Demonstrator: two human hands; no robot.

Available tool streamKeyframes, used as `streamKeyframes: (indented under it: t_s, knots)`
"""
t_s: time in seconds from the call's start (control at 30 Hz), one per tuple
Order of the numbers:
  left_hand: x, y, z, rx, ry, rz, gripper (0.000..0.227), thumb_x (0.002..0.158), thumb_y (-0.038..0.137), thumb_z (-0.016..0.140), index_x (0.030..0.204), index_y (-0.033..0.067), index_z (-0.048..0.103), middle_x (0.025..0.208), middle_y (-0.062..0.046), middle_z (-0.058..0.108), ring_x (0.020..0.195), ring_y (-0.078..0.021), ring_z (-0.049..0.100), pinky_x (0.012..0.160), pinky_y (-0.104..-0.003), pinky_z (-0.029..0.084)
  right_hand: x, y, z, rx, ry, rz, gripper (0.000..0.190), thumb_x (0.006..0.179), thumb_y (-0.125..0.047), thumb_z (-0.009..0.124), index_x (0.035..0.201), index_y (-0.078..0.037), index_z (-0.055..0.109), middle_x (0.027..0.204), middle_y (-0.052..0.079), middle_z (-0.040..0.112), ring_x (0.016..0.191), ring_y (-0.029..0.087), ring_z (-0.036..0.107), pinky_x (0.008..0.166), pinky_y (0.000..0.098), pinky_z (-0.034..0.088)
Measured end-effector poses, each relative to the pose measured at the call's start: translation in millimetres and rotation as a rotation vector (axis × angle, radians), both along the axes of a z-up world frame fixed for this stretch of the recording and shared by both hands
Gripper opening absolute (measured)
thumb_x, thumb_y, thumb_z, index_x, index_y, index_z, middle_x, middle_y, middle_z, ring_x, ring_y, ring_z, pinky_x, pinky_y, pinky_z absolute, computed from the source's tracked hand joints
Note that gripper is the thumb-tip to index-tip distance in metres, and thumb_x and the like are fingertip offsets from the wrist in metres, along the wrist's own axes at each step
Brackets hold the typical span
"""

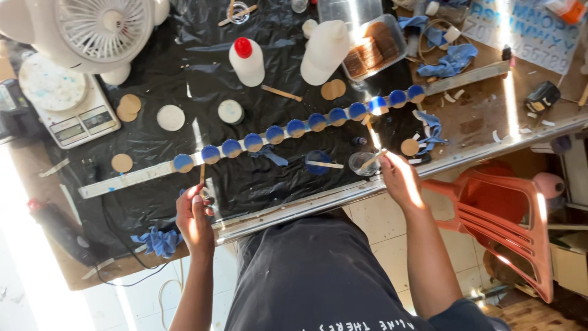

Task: The person pours a white liquid from a small bottle into a white cup and stirs the contents with a wooden stick. They then pick up a second white cup and stir its contents with the same stick. The person continues to stir the mixture in the first cup for the remainder of the clip.

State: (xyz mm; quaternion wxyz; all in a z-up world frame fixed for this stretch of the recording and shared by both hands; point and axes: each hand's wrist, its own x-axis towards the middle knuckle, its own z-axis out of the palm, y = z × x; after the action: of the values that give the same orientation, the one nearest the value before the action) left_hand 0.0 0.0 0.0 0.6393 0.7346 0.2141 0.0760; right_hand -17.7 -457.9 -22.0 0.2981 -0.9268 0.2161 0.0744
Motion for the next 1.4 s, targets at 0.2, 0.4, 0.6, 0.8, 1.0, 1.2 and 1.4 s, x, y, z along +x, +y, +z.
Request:
streamKeyframes:
  t_s: [0.2, 0.4, 0.6, 0.8, 1.0, 1.2, 1.4]
  knots:
    - [8, 40, -32, 0.030, -0.083, 0.092, 0.029, 0.106, 0.020, 0.056, 0.128, 0.0065, 0.069, 0.121, -0.009, 0.059, 0.081, -0.0112, 0.059, 0.056, -0.018, 0.054, -9, 19, 39, 0.048, -0.096, -0.188, 0.046, 0.106, -0.026, 0.063, 0.148, -0.007, 0.061, 0.127, 0.031, 0.064, 0.115, 0.051, 0.062, 0.100, 0.0574, 0.048]
    - [50, 96, 2, 0.282, -0.156, 0.127, 0.030, 0.108, 0.015, 0.054, 0.134, 0.0069, 0.068, 0.102, -0.013, 0.057, 0.062, -0.0156, 0.058, 0.054, -0.025, 0.051, -35, 16, -10, 0.175, -0.198, -0.341, 0.053, 0.110, -0.023, 0.062, 0.159, -0.017, 0.044, 0.121, 0.021, 0.059, 0.107, 0.036, 0.061, 0.101, 0.0541, 0.048]
    - [116, 72, 34, 0.553, -0.157, -0.310, 0.037, 0.100, 0.018, 0.075, 0.136, 0.0102, 0.069, 0.123, -0.016, 0.057, 0.106, -0.0327, 0.058, 0.083, -0.041, 0.048, -39, 31, -17, 0.297, -0.285, -0.278, 0.065, 0.108, -0.003, 0.057, 0.165, -0.006, 0.026, 0.119, 0.022, 0.058, 0.090, 0.027, 0.063, 0.075, 0.0386, 0.054]
    - [192, 20, -41, 0.827, -0.325, -0.644, 0.066, 0.076, 0.040, 0.088, 0.132, 0.0111, 0.066, 0.123, -0.013, 0.057, 0.112, -0.0363, 0.058, 0.089, -0.046, 0.048, -31, 65, -2, 0.339, -0.362, -0.163, 0.065, 0.109, -0.007, 0.051, 0.164, -0.007, 0.017, 0.116, 0.022, 0.051, 0.076, 0.020, 0.055, 0.058, 0.0279, 0.050]
    - [224, -9, -64, 1.166, -0.306, -0.832, 0.071, 0.061, 0.046, 0.091, 0.118, 0.0166, 0.060, 0.112, -0.004, 0.049, 0.103, -0.0265, 0.048, 0.081, -0.041, 0.040, -44, 71, -1, 0.282, -0.352, -0.171, 0.066, 0.109, -0.009, 0.051, 0.164, -0.010, 0.015, 0.118, 0.021, 0.051, 0.073, 0.018, 0.056, 0.061, 0.0273, 0.050]
    - [251, 1, -79, 1.197, -0.317, -0.804, 0.071, 0.068, 0.048, 0.085, 0.126, 0.0168, 0.059, 0.116, -0.003, 0.053, 0.106, -0.0247, 0.052, 0.086, -0.041, 0.041, -55, 80, 12, 0.285, -0.319, -0.231, 0.066, 0.108, -0.007, 0.050, 0.164, -0.007, 0.015, 0.118, 0.022, 0.051, 0.075, 0.020, 0.057, 0.065, 0.0295, 0.052]
    - [239, 11, -56, 1.000, -0.371, -0.788, 0.086, 0.071, 0.053, 0.087, 0.141, 0.0126, 0.060, 0.122, -0.011, 0.060, 0.108, -0.0319, 0.058, 0.090, -0.045, 0.046, -61, 72, 3, 0.299, -0.345, -0.215, 0.067, 0.109, -0.010, 0.051, 0.165, -0.009, 0.014, 0.119, 0.022, 0.050, 0.077, 0.021, 0.058, 0.069, 0.0315, 0.053]
